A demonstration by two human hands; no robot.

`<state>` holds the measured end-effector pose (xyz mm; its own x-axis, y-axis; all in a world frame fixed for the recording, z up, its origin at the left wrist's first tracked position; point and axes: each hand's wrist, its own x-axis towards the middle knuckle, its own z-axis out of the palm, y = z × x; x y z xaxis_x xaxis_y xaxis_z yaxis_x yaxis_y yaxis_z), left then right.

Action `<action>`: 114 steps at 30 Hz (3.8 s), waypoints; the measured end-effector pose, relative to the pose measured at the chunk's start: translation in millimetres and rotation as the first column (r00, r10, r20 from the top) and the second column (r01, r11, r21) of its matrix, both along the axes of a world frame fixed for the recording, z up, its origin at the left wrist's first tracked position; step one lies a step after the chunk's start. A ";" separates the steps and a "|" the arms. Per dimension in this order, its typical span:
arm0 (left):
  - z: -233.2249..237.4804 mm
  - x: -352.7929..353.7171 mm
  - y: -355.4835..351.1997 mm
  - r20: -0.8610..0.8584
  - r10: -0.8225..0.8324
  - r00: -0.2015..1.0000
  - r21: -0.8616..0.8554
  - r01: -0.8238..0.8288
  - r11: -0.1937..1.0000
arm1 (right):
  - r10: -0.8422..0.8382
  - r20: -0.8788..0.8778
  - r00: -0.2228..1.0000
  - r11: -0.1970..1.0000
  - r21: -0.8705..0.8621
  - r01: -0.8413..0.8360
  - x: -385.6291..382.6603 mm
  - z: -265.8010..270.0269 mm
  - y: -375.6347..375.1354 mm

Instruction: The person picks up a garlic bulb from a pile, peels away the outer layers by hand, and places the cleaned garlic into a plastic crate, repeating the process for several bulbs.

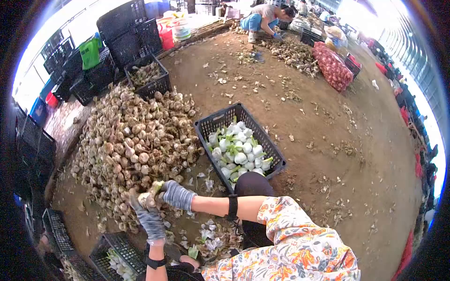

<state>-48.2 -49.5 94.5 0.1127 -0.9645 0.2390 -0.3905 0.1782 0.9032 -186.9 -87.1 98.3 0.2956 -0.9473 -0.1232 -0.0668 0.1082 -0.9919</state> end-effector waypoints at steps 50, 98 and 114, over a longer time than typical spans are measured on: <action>-7.8 29.1 -11.3 -0.850 -0.018 0.526 0.209 0.368 0.906 | -0.201 -0.303 0.932 0.824 -0.567 -0.007 -0.2 -0.2 3.7; -327.3 122.5 -55.1 0.157 0.284 0.946 0.483 -0.325 0.813 | -0.488 0.351 0.799 0.694 0.712 0.111 -44.6 -2.9 -14.0; -243.6 170.0 -172.0 0.942 -0.244 0.230 0.292 -0.207 0.934 | 0.070 0.072 0.995 0.682 0.724 -0.101 -17.9 -10.4 -25.1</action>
<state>121.8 -221.5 -149.0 -0.0016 -0.9907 -0.1361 -0.9856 0.0246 -0.1672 -204.9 -112.2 87.8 0.3892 -0.5356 -0.7494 -0.0788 0.7913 -0.6064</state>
